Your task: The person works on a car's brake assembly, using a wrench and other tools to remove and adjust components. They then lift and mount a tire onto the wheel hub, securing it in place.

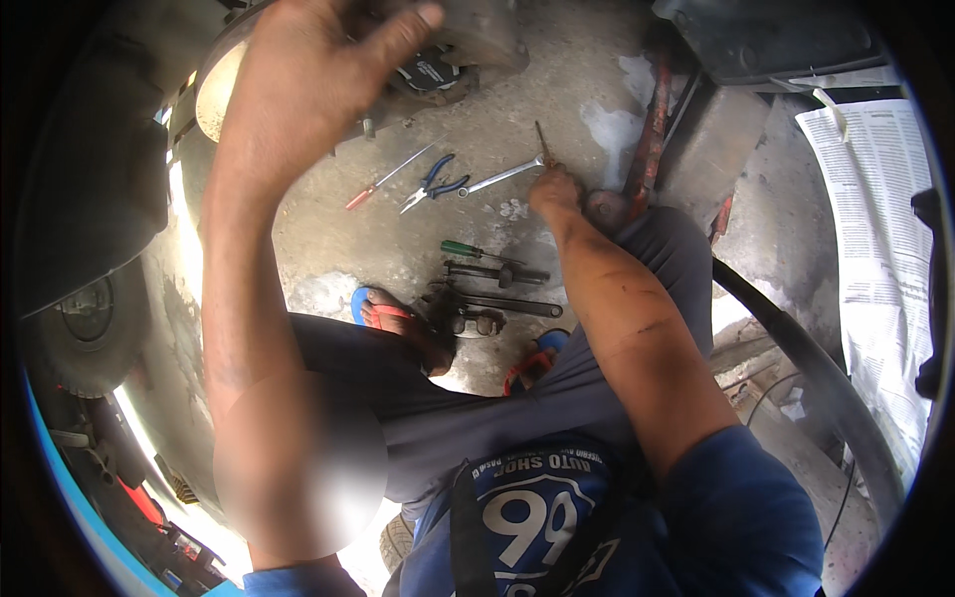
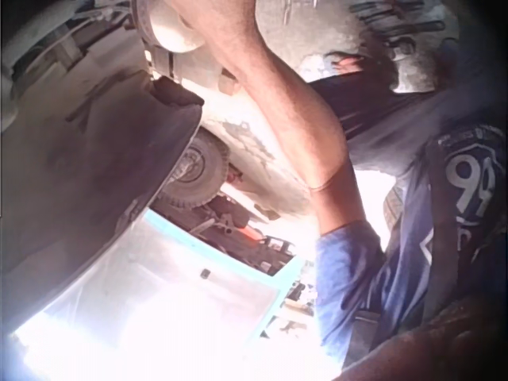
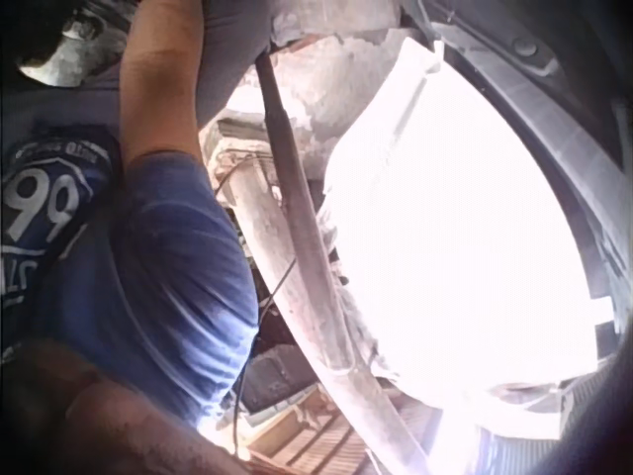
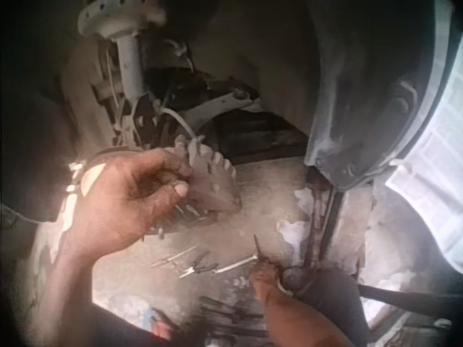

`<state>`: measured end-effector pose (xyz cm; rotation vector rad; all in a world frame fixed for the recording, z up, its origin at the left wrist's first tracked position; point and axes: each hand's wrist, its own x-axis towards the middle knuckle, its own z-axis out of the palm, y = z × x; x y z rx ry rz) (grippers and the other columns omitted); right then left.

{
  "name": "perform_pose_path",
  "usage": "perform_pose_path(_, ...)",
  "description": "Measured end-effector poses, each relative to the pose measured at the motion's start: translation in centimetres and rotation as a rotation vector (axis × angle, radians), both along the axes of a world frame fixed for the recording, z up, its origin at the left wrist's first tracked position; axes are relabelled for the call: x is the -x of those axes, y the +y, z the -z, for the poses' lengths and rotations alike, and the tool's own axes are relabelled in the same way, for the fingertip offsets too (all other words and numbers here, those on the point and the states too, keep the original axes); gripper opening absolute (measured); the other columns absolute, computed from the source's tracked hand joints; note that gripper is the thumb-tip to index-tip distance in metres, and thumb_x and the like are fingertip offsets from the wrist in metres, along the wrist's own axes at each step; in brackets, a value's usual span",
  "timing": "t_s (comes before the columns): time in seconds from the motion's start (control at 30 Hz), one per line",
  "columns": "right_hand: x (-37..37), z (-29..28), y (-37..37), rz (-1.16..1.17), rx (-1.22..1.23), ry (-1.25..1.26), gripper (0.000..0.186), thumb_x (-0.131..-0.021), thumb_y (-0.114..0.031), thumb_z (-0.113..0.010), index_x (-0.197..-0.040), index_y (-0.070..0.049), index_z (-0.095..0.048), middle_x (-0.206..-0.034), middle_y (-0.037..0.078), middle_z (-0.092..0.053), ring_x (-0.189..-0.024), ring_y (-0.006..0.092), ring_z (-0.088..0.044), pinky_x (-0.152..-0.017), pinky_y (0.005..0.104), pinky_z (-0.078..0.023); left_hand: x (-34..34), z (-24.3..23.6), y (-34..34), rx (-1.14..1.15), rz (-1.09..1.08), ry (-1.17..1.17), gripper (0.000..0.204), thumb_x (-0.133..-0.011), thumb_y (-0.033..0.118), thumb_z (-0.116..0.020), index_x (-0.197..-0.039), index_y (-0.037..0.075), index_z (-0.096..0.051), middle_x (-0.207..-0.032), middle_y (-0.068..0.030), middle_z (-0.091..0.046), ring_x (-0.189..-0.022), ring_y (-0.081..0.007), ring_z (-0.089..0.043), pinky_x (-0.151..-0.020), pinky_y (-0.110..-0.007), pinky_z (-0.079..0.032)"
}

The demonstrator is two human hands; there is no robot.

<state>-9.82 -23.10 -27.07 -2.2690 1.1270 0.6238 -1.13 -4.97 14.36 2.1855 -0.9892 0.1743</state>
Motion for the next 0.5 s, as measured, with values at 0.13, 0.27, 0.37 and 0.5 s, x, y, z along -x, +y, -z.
perform_pose_path(0.13,2.1,-1.6,5.3,-0.324,0.426,0.046,0.062,-0.097,-0.03,-0.057,-0.151,-0.002,-0.044,-0.155,0.019,-0.046,-0.145,0.0374,-0.042,-0.11,0.0532,-0.043,-2.5,1.5,2.9,-0.374,0.295,0.321,0.039,-0.095,0.036,-0.068,-0.115,0.004,-0.073,-0.105,-0.018,-0.074,-0.093,-0.0264,-0.072,-0.087,-0.039,-0.057)
perform_pose_path(0.27,3.8,-5.9,10.4,-0.746,-0.328,0.146,0.05,-0.099,-0.03,-0.059,-0.142,-0.004,-0.058,-0.151,0.016,-0.053,-0.13,0.0363,-0.059,-0.109,0.0466,-0.046,0.0,3.4,0.9,-1.006,0.389,0.602,0.042,-0.097,0.04,-0.066,-0.128,0.013,-0.067,-0.133,-0.016,-0.064,-0.12,-0.0313,-0.064,-0.102,-0.043,-0.05)
perform_pose_path(0.37,6.9,-5.8,12.8,-0.996,-0.139,0.23,0.04,-0.098,-0.024,-0.06,-0.133,-0.006,-0.066,-0.139,0.017,-0.063,-0.125,0.0337,-0.064,-0.102,0.0434,-0.053,0.3,10.2,0.9,-1.195,0.385,0.628,0.048,-0.095,0.041,-0.067,-0.134,0.012,-0.065,-0.139,-0.0154,-0.061,-0.124,-0.0341,-0.061,-0.105,-0.043,-0.049)
perform_pose_path(0.5,7.9,-0.6,11.9,-0.804,-0.06,0.152,0.033,-0.09,-0.018,-0.066,-0.119,-0.004,-0.073,-0.127,0.019,-0.069,-0.116,0.0297,-0.069,-0.094,0.0421,-0.057,1.0,20.4,-1.5,-1.064,0.335,0.601,0.05,-0.091,0.031,-0.069,-0.134,0.006,-0.063,-0.135,-0.0191,-0.064,-0.124,-0.0362,-0.062,-0.104,-0.043,-0.051)
